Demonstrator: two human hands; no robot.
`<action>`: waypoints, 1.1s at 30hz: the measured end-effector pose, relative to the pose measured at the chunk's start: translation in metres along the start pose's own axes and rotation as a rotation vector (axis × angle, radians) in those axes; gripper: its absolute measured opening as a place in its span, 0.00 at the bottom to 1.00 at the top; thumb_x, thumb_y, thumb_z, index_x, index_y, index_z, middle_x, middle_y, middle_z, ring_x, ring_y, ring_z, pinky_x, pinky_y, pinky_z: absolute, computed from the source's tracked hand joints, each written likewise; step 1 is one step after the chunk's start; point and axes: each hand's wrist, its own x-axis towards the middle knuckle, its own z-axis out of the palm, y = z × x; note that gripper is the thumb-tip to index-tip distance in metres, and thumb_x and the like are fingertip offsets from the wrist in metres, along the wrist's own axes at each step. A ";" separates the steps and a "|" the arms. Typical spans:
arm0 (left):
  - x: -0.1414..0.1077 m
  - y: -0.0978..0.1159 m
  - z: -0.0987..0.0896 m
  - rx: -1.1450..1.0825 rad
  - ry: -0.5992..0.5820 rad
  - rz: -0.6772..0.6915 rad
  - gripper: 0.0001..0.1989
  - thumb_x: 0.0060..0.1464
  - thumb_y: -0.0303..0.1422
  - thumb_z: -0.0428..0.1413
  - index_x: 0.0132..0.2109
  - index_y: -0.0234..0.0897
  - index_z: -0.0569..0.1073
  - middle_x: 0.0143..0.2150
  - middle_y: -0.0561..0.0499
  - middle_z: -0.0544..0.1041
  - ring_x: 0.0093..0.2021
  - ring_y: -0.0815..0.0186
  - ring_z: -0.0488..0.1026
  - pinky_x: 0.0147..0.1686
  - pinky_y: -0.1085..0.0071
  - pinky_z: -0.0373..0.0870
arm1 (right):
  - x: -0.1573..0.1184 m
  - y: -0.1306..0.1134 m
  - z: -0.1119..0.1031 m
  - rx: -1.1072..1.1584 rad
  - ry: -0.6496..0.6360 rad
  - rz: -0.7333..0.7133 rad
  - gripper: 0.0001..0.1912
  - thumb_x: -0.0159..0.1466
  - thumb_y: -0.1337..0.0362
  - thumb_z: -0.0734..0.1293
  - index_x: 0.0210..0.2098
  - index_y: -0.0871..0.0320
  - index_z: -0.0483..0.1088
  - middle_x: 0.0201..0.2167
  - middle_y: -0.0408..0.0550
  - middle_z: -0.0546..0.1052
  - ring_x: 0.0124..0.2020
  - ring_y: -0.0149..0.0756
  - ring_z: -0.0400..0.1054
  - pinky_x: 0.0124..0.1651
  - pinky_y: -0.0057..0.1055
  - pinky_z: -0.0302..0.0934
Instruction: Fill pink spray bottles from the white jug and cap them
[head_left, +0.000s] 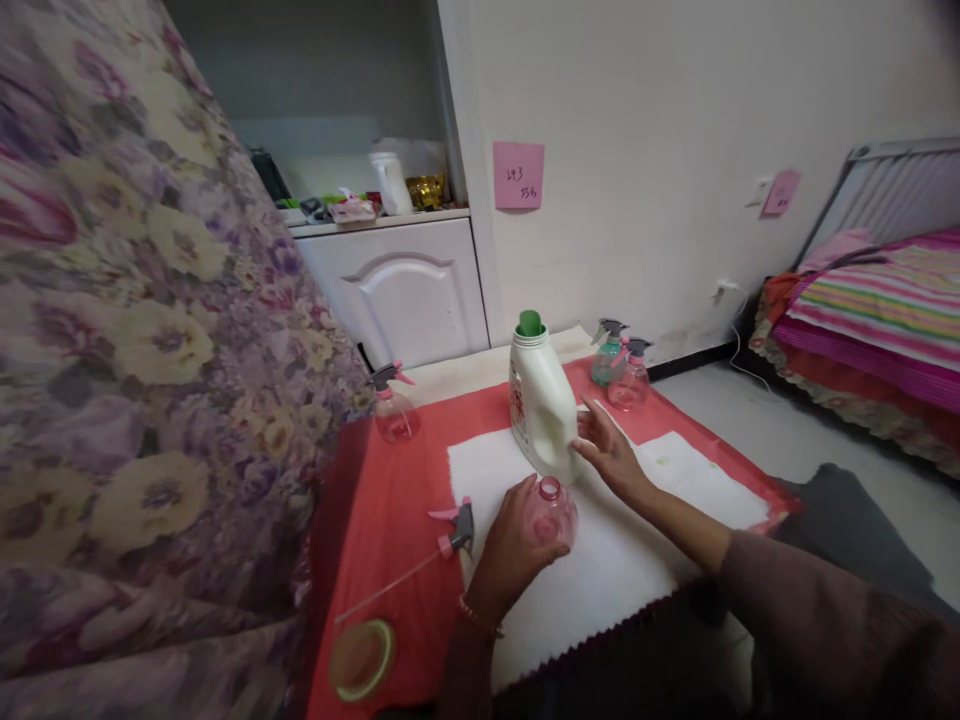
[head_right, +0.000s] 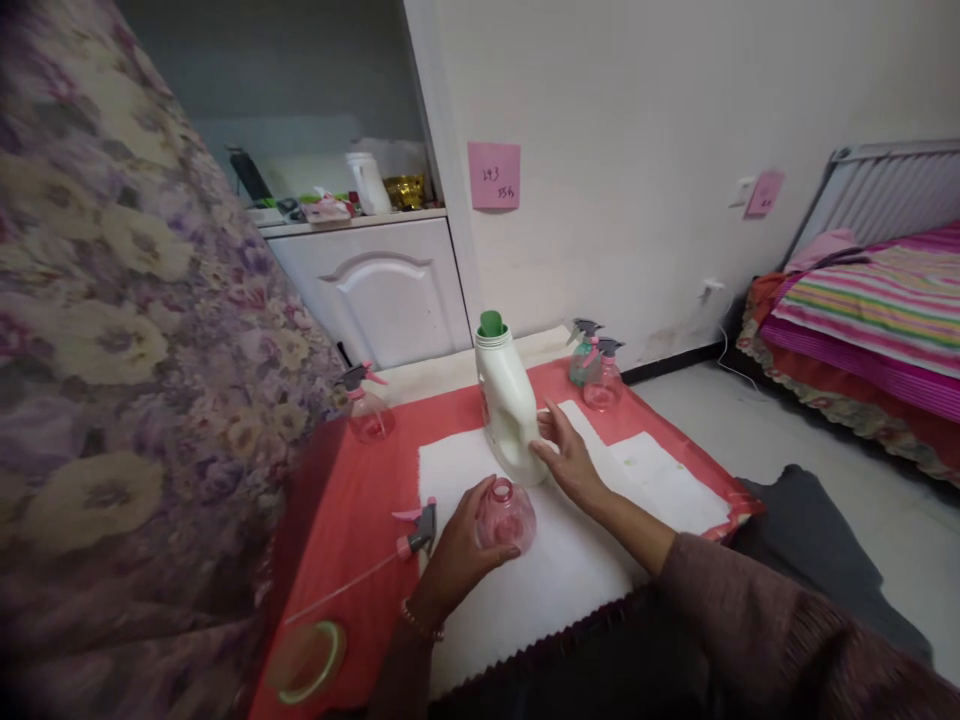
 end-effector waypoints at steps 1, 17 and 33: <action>0.000 -0.002 0.002 0.004 -0.002 -0.007 0.44 0.37 0.26 0.66 0.63 0.40 0.62 0.63 0.44 0.67 0.64 0.54 0.62 0.65 0.58 0.55 | -0.009 0.000 -0.007 -0.071 0.032 -0.020 0.34 0.61 0.52 0.69 0.63 0.47 0.56 0.52 0.49 0.71 0.54 0.44 0.66 0.62 0.49 0.57; -0.001 0.002 0.007 -0.088 -0.060 0.021 0.41 0.40 0.28 0.66 0.62 0.40 0.63 0.64 0.42 0.67 0.64 0.52 0.63 0.64 0.53 0.58 | -0.081 -0.001 -0.011 -0.147 -0.423 0.080 0.33 0.60 0.63 0.70 0.63 0.45 0.59 0.59 0.50 0.65 0.59 0.47 0.61 0.56 0.46 0.62; -0.032 -0.017 -0.062 0.636 0.268 -0.146 0.13 0.60 0.30 0.44 0.42 0.37 0.73 0.42 0.44 0.77 0.44 0.59 0.73 0.48 0.61 0.68 | -0.077 0.013 0.002 -0.107 -0.412 0.186 0.49 0.49 0.61 0.78 0.64 0.48 0.55 0.64 0.53 0.62 0.65 0.51 0.55 0.68 0.54 0.46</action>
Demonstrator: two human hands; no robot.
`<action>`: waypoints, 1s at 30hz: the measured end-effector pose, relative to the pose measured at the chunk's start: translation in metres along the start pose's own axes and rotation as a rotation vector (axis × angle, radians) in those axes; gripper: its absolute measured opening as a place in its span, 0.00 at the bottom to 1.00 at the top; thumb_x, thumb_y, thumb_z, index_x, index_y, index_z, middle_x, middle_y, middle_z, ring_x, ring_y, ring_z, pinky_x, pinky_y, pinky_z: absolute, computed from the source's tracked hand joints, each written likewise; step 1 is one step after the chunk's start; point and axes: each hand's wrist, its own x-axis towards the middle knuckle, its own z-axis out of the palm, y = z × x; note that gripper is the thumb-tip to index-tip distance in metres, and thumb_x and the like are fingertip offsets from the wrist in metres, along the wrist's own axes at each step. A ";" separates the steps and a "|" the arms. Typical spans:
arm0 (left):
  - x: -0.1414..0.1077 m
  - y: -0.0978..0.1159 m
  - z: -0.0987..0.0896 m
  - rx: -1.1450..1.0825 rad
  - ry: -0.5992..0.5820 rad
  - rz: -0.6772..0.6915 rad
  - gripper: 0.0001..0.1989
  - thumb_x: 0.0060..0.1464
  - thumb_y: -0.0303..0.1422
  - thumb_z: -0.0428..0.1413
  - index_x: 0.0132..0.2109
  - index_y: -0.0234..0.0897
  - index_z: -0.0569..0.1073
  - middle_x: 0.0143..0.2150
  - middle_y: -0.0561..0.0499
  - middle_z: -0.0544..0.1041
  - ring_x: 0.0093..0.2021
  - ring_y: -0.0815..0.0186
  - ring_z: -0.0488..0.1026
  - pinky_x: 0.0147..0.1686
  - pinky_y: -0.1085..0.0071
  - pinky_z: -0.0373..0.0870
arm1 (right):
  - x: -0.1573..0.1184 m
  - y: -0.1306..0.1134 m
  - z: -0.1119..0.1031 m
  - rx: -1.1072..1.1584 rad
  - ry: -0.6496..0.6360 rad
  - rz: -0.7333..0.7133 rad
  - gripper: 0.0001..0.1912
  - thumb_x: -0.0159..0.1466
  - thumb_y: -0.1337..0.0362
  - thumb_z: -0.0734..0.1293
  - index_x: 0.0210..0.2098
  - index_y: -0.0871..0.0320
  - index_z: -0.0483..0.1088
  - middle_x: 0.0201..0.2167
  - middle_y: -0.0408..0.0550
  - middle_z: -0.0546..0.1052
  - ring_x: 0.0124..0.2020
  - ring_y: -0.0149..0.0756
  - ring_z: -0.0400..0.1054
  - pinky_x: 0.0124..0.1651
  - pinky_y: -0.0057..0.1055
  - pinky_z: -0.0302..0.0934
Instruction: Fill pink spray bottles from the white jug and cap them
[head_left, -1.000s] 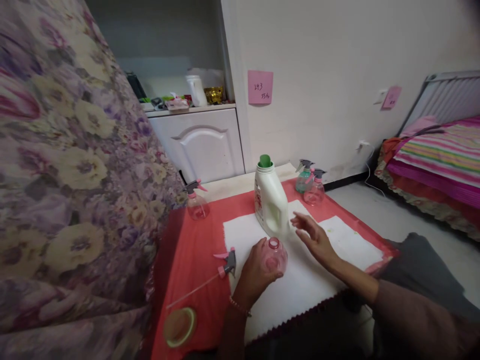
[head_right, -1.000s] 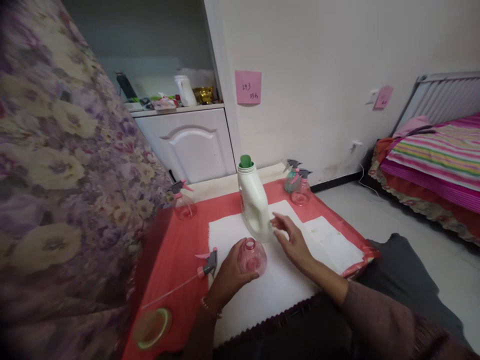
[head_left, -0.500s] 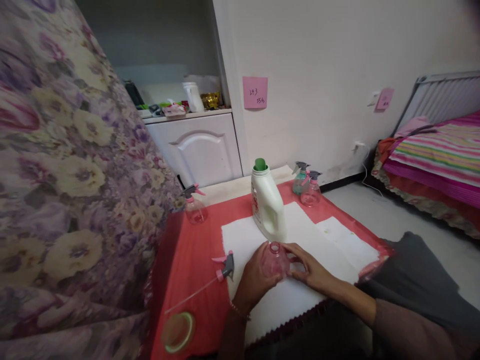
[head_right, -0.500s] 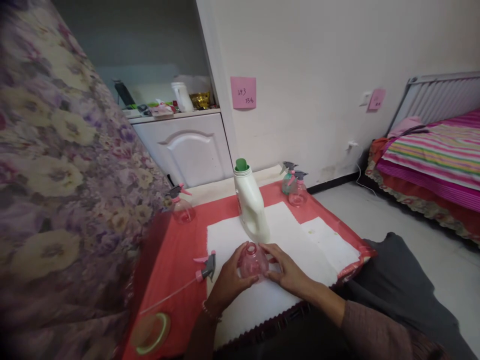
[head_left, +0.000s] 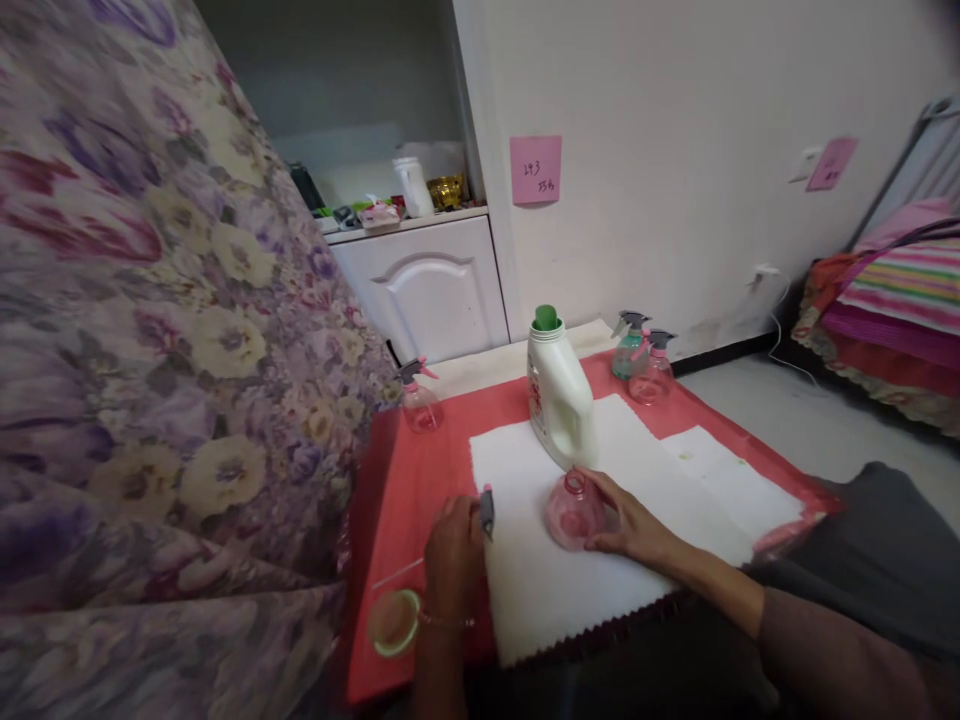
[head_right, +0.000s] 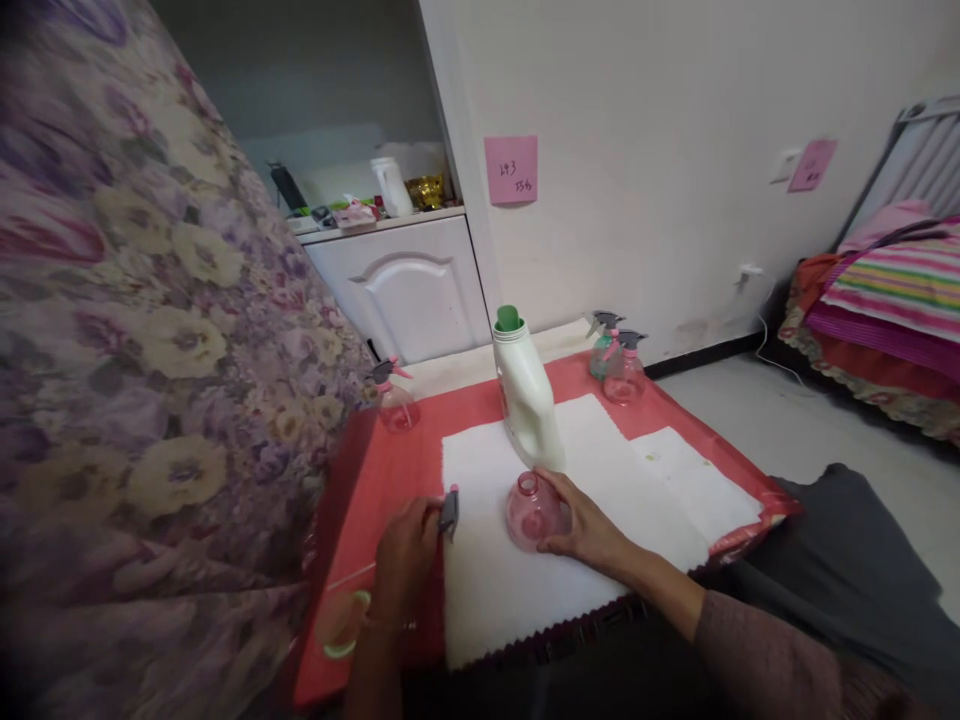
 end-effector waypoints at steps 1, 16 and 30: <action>-0.001 -0.004 -0.003 0.134 -0.001 -0.018 0.14 0.60 0.28 0.43 0.43 0.36 0.73 0.44 0.43 0.77 0.47 0.58 0.72 0.50 0.61 0.66 | 0.001 -0.001 0.000 0.011 -0.001 0.003 0.48 0.48 0.61 0.78 0.64 0.49 0.55 0.64 0.53 0.62 0.65 0.51 0.55 0.68 0.54 0.45; -0.002 -0.004 0.004 0.374 -0.095 -0.110 0.16 0.61 0.26 0.42 0.48 0.38 0.71 0.46 0.43 0.75 0.44 0.59 0.74 0.35 0.69 0.63 | 0.012 0.001 0.004 -0.011 -0.034 0.020 0.46 0.43 0.73 0.76 0.59 0.52 0.59 0.56 0.51 0.70 0.59 0.52 0.63 0.62 0.51 0.55; -0.002 0.077 -0.055 -0.699 0.329 -0.088 0.18 0.53 0.44 0.58 0.45 0.37 0.73 0.36 0.52 0.77 0.34 0.65 0.75 0.37 0.69 0.72 | 0.014 -0.004 0.002 -0.002 -0.047 -0.021 0.44 0.46 0.67 0.76 0.59 0.52 0.58 0.56 0.50 0.69 0.56 0.52 0.65 0.60 0.50 0.58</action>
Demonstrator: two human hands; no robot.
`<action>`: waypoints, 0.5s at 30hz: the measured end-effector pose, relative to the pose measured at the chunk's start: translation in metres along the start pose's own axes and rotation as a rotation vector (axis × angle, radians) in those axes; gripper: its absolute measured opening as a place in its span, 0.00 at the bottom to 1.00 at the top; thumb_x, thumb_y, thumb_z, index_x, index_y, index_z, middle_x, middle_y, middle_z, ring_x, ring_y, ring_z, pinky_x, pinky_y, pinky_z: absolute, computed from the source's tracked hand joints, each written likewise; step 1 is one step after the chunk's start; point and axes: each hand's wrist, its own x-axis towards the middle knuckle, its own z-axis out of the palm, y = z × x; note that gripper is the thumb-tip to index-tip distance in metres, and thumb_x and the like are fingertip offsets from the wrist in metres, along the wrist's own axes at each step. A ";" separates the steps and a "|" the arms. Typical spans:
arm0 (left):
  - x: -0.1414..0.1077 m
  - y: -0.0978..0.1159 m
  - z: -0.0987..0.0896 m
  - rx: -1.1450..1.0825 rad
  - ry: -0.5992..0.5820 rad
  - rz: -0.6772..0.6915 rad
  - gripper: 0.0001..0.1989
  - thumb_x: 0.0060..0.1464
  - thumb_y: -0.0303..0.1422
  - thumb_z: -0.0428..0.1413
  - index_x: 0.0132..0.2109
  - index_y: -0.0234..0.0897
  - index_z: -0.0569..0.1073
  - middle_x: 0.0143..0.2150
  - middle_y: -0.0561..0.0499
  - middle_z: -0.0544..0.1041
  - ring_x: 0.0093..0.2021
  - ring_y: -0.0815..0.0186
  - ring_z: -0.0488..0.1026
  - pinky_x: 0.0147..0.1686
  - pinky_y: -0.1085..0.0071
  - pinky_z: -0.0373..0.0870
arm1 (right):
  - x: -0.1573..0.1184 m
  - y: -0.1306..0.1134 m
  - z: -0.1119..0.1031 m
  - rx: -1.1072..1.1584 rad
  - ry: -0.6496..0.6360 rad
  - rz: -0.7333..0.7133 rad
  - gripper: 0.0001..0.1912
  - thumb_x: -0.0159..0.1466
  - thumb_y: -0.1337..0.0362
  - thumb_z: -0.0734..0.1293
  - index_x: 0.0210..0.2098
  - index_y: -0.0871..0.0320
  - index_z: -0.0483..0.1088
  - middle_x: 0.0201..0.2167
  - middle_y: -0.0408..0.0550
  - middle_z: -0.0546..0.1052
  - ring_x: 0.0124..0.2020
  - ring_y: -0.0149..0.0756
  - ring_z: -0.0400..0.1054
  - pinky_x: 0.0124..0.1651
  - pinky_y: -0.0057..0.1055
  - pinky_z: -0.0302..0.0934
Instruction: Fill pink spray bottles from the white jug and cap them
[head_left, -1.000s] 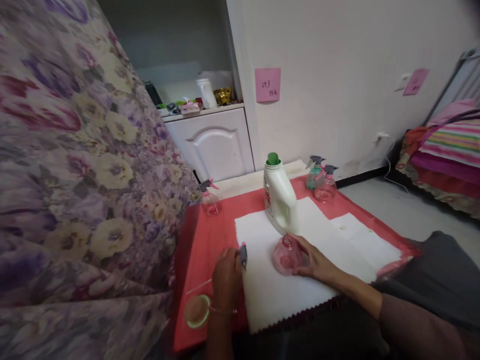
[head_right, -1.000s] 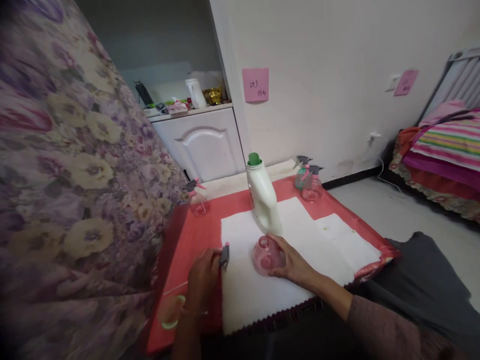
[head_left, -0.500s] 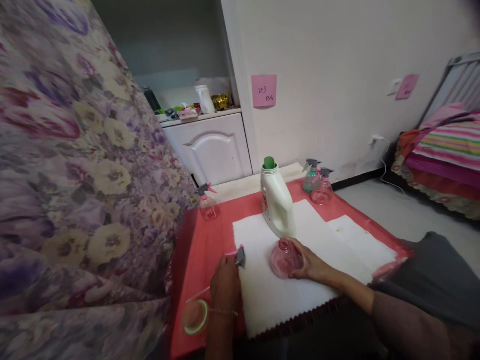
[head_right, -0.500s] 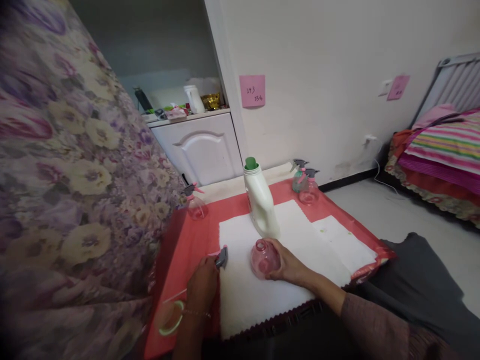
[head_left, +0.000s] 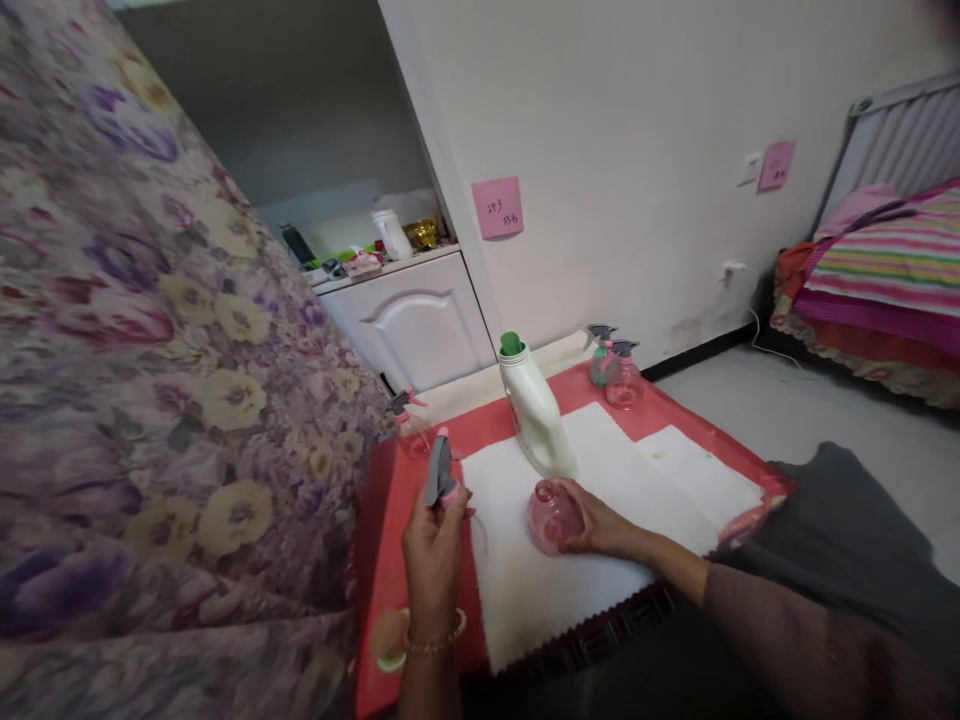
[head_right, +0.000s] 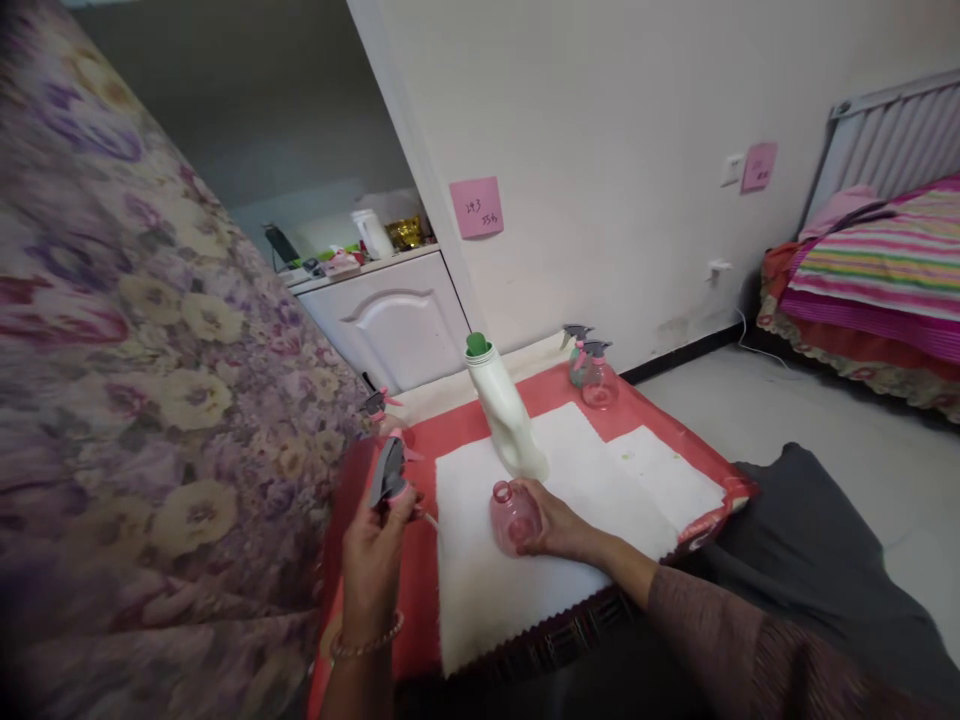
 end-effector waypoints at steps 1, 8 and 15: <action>0.000 0.005 0.005 -0.109 0.015 -0.022 0.18 0.52 0.44 0.59 0.44 0.36 0.74 0.36 0.51 0.78 0.34 0.66 0.75 0.36 0.70 0.73 | 0.000 0.002 0.000 -0.004 0.002 0.000 0.44 0.45 0.67 0.76 0.59 0.51 0.58 0.56 0.50 0.69 0.56 0.52 0.65 0.60 0.50 0.58; -0.014 0.050 0.035 -0.422 0.085 0.046 0.17 0.56 0.40 0.58 0.50 0.38 0.73 0.52 0.46 0.74 0.41 0.67 0.76 0.40 0.69 0.76 | 0.002 0.007 0.000 -0.009 -0.003 -0.006 0.47 0.44 0.67 0.77 0.61 0.52 0.56 0.58 0.51 0.67 0.58 0.53 0.63 0.61 0.50 0.56; -0.020 0.053 0.050 -0.370 0.065 0.080 0.18 0.58 0.40 0.57 0.52 0.37 0.71 0.45 0.47 0.77 0.41 0.65 0.77 0.42 0.68 0.76 | 0.002 0.007 -0.002 -0.005 -0.022 -0.051 0.47 0.45 0.66 0.77 0.61 0.51 0.56 0.58 0.51 0.67 0.59 0.51 0.62 0.61 0.48 0.56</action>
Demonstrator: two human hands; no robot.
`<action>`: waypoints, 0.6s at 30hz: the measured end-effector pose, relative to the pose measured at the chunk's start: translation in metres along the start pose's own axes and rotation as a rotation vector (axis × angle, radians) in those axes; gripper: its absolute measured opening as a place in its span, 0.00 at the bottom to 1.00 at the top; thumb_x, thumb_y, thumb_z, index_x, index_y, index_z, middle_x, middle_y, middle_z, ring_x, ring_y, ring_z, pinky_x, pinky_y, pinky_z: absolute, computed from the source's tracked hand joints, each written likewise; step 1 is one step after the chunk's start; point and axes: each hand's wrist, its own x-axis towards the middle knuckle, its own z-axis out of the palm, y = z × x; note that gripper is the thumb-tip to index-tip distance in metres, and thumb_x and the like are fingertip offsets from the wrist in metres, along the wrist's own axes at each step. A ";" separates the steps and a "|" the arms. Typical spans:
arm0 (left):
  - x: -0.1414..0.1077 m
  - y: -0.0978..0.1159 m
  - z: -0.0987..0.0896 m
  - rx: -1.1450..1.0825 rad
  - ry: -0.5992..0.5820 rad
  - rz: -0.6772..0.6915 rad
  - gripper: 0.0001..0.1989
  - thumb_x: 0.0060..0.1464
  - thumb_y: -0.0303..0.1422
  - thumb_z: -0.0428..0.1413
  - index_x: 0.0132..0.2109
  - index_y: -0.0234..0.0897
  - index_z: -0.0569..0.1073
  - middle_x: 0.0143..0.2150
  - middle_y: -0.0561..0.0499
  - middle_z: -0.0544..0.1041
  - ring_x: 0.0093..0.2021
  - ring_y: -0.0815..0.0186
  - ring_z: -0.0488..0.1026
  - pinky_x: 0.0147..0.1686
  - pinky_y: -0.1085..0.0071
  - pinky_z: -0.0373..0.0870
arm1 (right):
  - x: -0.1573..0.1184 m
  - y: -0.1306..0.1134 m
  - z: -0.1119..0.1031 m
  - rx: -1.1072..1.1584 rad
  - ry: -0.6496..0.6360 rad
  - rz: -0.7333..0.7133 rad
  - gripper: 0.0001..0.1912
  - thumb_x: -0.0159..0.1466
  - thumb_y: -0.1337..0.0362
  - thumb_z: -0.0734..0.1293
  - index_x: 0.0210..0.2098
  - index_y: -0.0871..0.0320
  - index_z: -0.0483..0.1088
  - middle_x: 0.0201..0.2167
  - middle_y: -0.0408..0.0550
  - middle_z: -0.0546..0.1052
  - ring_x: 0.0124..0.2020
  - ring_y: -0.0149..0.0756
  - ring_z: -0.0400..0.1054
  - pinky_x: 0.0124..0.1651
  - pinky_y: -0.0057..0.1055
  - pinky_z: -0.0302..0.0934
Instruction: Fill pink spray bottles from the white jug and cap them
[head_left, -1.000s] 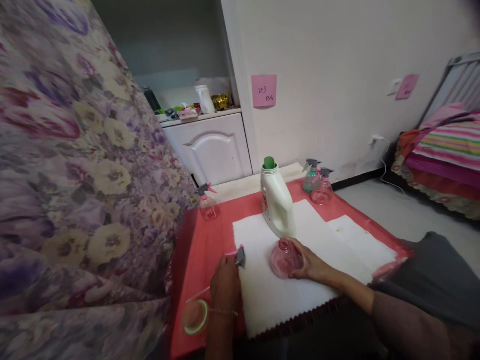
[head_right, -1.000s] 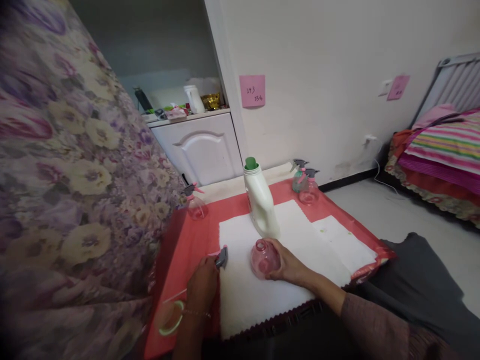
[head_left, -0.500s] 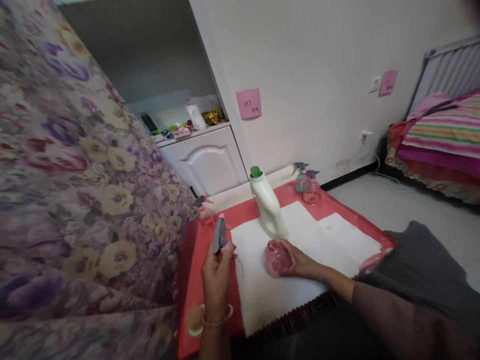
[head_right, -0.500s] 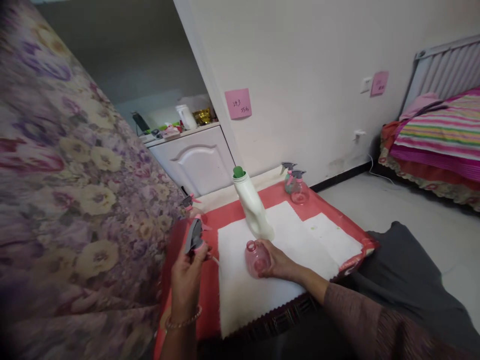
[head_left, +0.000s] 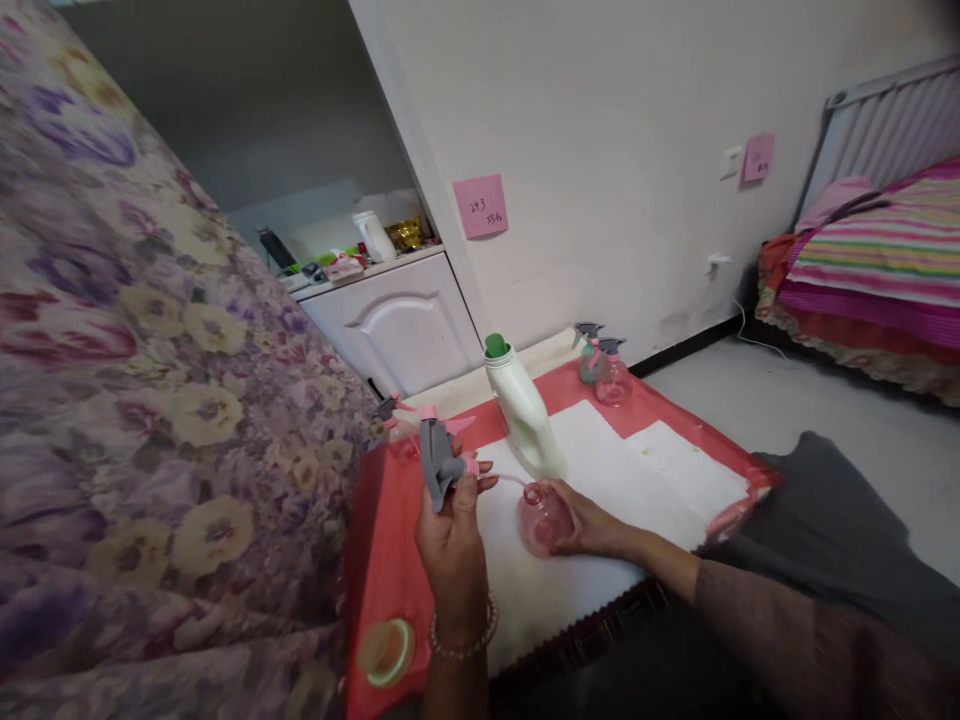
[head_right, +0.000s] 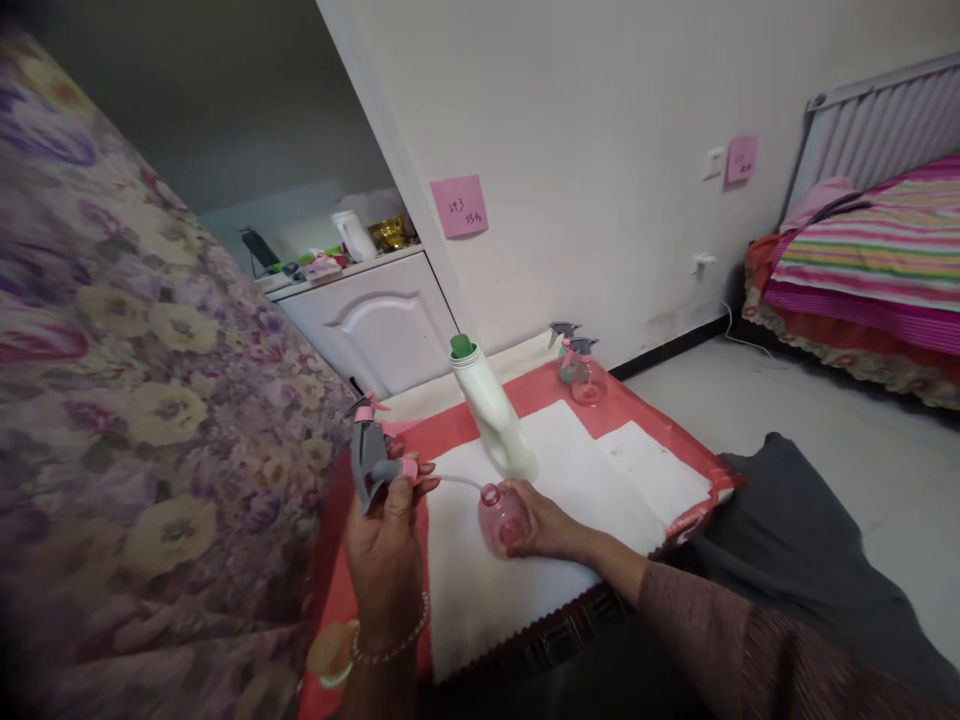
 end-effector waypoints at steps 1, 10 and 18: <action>0.000 -0.005 0.001 0.015 -0.021 -0.016 0.18 0.57 0.40 0.57 0.52 0.37 0.71 0.44 0.47 0.77 0.41 0.64 0.77 0.42 0.68 0.76 | 0.000 0.000 0.000 -0.002 0.001 -0.004 0.47 0.45 0.66 0.77 0.61 0.51 0.56 0.58 0.51 0.66 0.59 0.51 0.62 0.61 0.48 0.56; -0.002 -0.056 0.003 0.255 -0.287 -0.013 0.11 0.56 0.39 0.58 0.43 0.38 0.73 0.41 0.51 0.76 0.42 0.65 0.73 0.44 0.69 0.70 | 0.000 -0.008 0.001 0.015 0.020 0.011 0.45 0.45 0.67 0.77 0.60 0.53 0.57 0.57 0.52 0.68 0.57 0.49 0.64 0.60 0.47 0.58; -0.003 -0.083 0.004 0.295 -0.383 -0.044 0.07 0.51 0.34 0.60 0.38 0.39 0.74 0.38 0.52 0.76 0.40 0.64 0.72 0.43 0.68 0.68 | 0.000 -0.004 0.000 0.025 0.025 -0.034 0.45 0.46 0.66 0.77 0.60 0.51 0.57 0.58 0.50 0.67 0.58 0.48 0.63 0.61 0.47 0.58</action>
